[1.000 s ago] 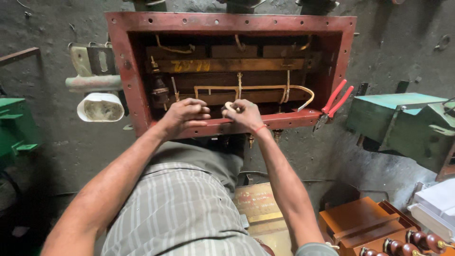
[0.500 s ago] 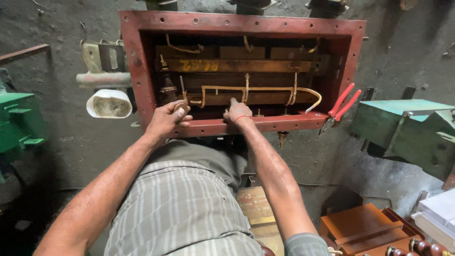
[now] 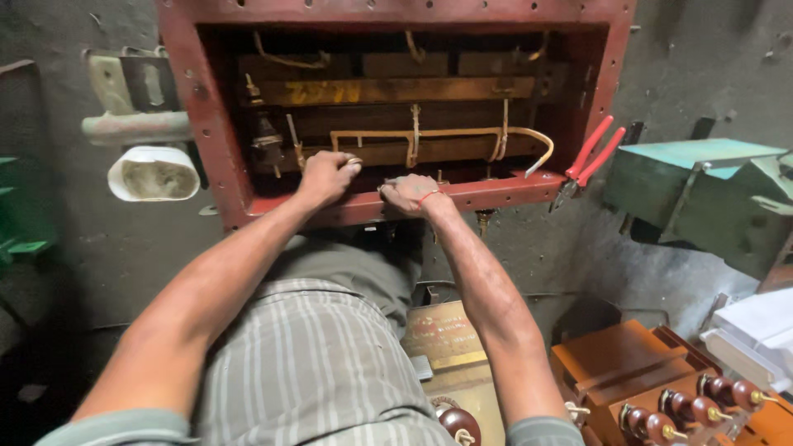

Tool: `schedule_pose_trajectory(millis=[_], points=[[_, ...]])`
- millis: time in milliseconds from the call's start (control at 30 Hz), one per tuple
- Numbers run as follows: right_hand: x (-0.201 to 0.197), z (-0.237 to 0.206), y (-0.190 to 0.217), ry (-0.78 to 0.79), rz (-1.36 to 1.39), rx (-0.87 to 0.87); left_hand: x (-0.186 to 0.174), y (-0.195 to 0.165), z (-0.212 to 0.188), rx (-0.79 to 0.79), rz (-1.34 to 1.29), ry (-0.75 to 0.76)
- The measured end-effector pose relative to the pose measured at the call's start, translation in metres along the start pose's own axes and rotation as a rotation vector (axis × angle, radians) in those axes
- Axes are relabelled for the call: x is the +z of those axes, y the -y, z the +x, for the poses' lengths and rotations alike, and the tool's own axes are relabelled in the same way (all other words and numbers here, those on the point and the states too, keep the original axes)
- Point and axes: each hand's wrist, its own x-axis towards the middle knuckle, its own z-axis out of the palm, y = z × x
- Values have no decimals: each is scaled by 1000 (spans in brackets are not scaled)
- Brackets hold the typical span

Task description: The person installs ceramic insulators into a red metal frame, aligning and tightening them by hand. They repeatedly pick up insulators, place them into holes, and secure them while another person works nearby.

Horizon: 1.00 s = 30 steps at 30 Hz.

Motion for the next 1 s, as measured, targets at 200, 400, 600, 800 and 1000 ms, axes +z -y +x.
schedule_pose_trajectory(millis=[200,400,600,800,1000], points=[[22,10,-15,-91,-18,36,50,-18,32,-113,194,141],[44,5,-22,-498,60,-103,71,-17,25,-229,191,142],[129,-60,-13,-1374,452,-267,77,-23,30,-329,266,165],[221,-46,-14,-1026,396,264,87,-31,35,-243,392,196],[228,6,-31,-498,502,391,93,-39,34,-241,472,135]])
